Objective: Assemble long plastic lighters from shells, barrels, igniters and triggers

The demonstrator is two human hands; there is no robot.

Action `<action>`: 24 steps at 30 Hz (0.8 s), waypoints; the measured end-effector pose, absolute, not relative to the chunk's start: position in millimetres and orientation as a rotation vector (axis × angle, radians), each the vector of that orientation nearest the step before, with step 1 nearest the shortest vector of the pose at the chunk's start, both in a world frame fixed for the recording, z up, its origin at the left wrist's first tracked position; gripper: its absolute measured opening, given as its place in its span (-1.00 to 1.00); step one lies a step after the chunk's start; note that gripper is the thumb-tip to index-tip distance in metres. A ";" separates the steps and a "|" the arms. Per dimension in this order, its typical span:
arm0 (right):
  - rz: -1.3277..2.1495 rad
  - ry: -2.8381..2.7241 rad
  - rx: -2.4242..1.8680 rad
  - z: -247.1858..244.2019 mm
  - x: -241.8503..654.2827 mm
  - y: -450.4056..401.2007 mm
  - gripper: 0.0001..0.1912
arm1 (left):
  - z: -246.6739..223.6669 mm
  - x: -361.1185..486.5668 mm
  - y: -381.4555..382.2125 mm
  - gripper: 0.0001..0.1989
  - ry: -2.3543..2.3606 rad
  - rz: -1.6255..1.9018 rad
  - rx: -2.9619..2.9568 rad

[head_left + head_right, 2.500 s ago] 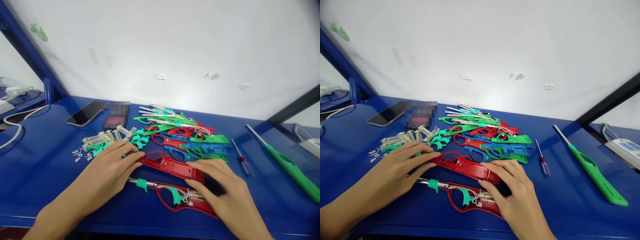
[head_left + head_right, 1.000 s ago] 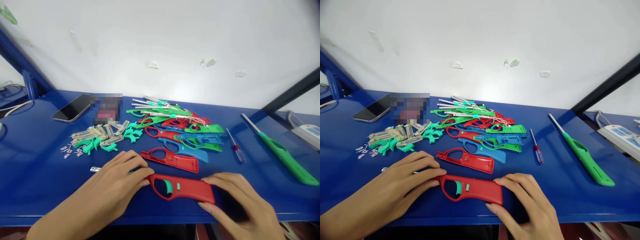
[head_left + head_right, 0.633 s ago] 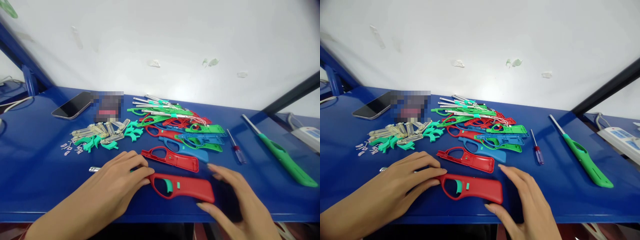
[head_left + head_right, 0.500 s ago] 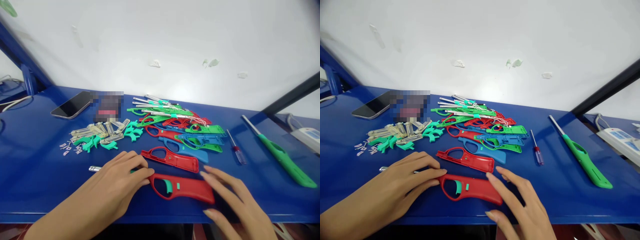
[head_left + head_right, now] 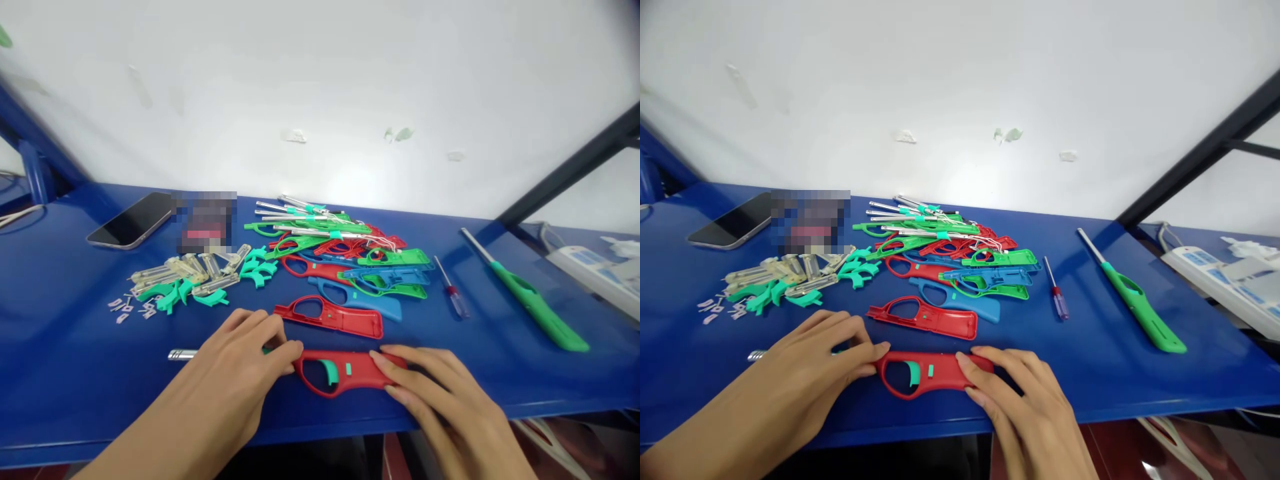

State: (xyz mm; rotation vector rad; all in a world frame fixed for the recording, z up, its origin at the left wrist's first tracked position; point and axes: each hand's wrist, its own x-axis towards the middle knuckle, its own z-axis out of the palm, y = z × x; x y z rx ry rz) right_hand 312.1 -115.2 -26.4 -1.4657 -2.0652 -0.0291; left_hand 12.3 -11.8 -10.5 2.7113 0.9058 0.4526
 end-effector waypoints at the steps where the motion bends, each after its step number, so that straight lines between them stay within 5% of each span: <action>1: -0.015 -2.046 -1.475 -26.7 311.4 -115.4 -0.69 | -11.8 12.6 -12.9 -0.49 0.910 0.457 2.742; 6: 0.136 -1.897 -1.511 -31.5 308.6 -112.9 -0.84 | -21.4 2.8 -17.4 -0.38 0.853 0.520 2.824; 10: 0.261 -1.731 -1.480 -37.7 307.0 -111.5 -0.81 | -18.6 -1.9 -14.2 -0.59 0.910 0.445 2.671; 13: 0.248 -1.730 -1.409 -38.3 306.7 -112.1 -0.86 | -10.7 2.0 -14.1 -0.52 0.994 0.482 2.616; 24: 0.221 -1.873 -1.523 -24.9 295.5 -113.4 -0.67 | -11.4 6.7 -18.4 -0.68 0.845 0.664 2.619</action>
